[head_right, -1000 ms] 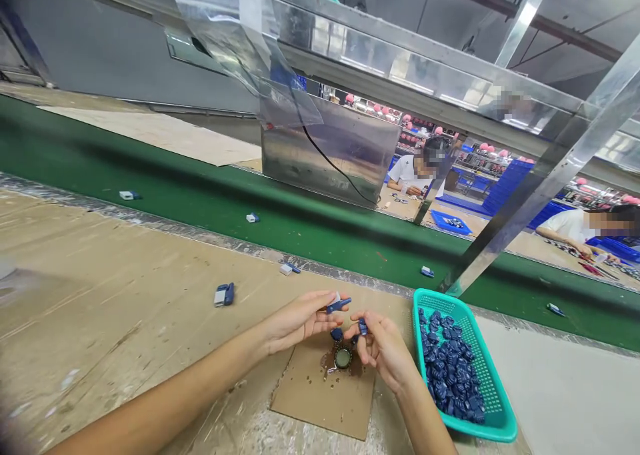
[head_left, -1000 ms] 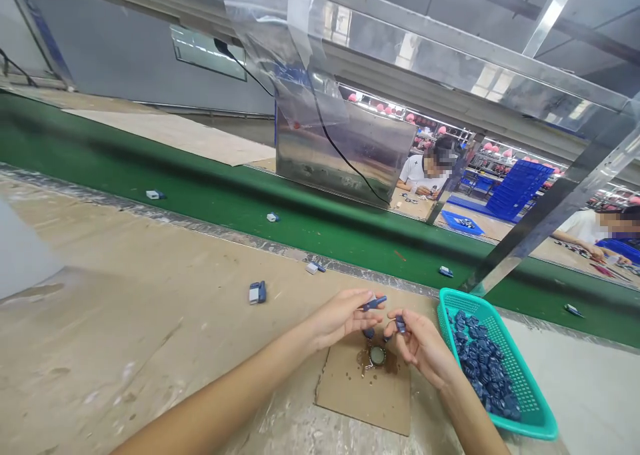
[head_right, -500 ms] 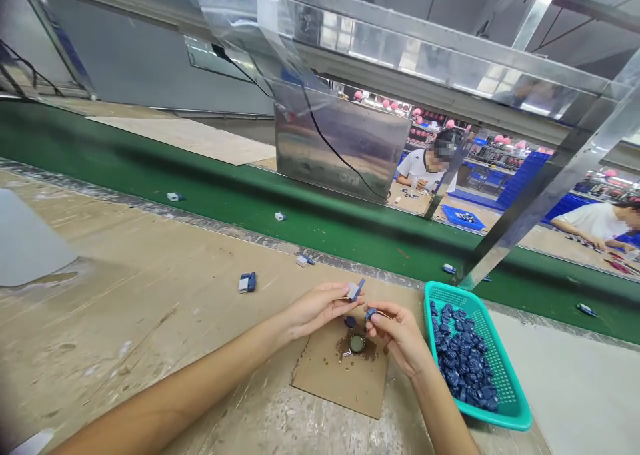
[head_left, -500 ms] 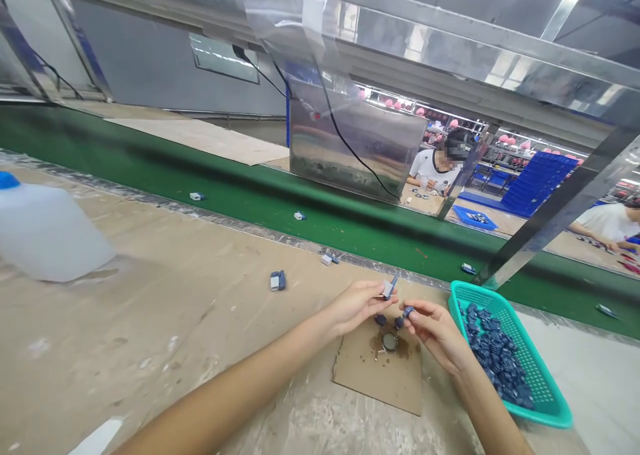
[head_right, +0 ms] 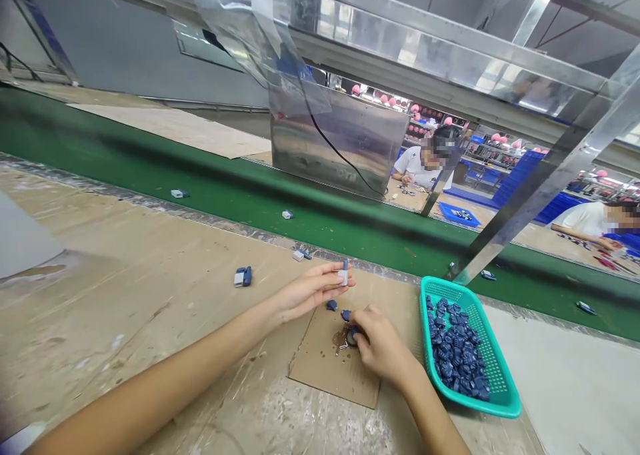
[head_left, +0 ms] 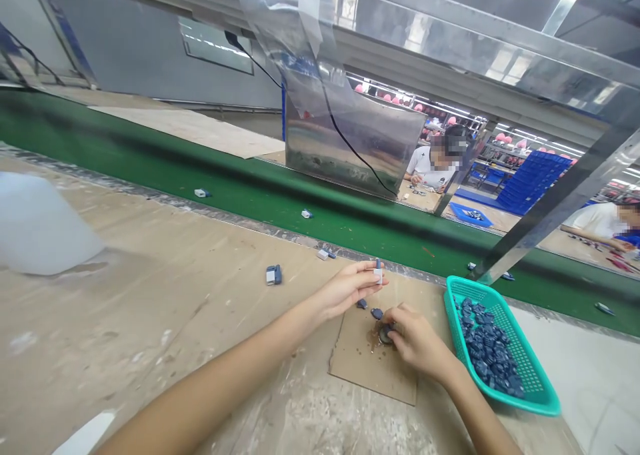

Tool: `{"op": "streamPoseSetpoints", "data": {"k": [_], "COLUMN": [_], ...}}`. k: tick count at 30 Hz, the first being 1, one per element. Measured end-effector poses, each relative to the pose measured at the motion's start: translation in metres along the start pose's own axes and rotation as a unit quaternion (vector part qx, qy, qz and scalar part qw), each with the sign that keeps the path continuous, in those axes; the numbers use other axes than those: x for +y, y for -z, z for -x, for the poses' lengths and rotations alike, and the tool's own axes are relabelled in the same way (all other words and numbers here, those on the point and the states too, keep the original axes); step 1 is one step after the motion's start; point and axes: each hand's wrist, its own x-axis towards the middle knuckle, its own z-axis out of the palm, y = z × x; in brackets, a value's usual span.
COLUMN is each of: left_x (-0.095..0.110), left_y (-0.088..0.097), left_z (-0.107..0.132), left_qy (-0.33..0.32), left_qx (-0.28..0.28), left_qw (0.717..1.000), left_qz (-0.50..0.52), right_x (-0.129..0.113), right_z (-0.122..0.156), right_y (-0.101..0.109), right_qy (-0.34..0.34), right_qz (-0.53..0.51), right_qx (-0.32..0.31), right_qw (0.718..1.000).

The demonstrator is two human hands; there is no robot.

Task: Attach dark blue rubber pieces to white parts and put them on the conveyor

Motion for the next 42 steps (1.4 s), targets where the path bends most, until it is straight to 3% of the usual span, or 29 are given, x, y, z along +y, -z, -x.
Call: {"op": "streamPoseSetpoints", "data": {"k": [3,5,6,8,10,11,13,15,18,30,35,39,42], "left_x": [0.001,0.002,0.003,0.006,0.009,0.01,0.011,0.009,0.006,0.001,-0.001,-0.006,-0.005], "left_y": [-0.001,-0.002,-0.003,-0.005,-0.006,-0.007,-0.008,-0.009,-0.011,-0.016,-0.021,-0.026,-0.029], "left_z": [0.001,0.004,0.006,0.012,0.018,0.021,0.025,0.027,0.029,0.037,0.04,0.046,0.057], "left_qy": [-0.025,-0.085,-0.137,-0.259,-0.353,-0.38,-0.403,-0.405,-0.396,-0.381,-0.421,-0.443,-0.44], "left_qx": [0.008,0.013,0.011,-0.012,-0.042,-0.055,-0.07,-0.077,-0.078,-0.077,-0.082,-0.097,-0.122], "left_qw": [0.995,0.967,0.935,0.84,0.749,0.721,0.693,0.677,0.664,0.636,0.623,0.606,0.61], "left_qz": [-0.094,-0.238,-0.326,-0.477,-0.559,-0.576,-0.594,-0.609,-0.63,-0.667,-0.654,-0.653,-0.648], "right_x": [0.0,0.0,0.0,-0.002,-0.006,-0.008,-0.014,-0.019,-0.022,-0.03,-0.029,-0.026,-0.029], "right_z": [0.001,0.002,0.002,0.002,0.001,0.001,0.0,0.0,0.0,0.0,0.001,0.002,0.004], "right_y": [0.0,0.004,0.008,0.014,0.019,0.021,0.021,0.02,0.017,0.008,0.018,0.022,0.015], "right_qy": [-0.001,-0.006,-0.011,-0.024,-0.039,-0.045,-0.057,-0.065,-0.068,-0.079,-0.095,-0.138,-0.108], "right_qz": [0.001,-0.033,-0.063,-0.169,-0.314,-0.381,-0.468,-0.503,-0.513,-0.481,-0.536,-0.649,-0.68], "right_qx": [0.011,0.04,0.064,0.124,0.184,0.207,0.235,0.253,0.272,0.288,0.206,0.025,0.025], "right_qw": [1.0,0.999,0.996,0.977,0.931,0.9,0.85,0.824,0.812,0.824,0.813,0.748,0.725]}}
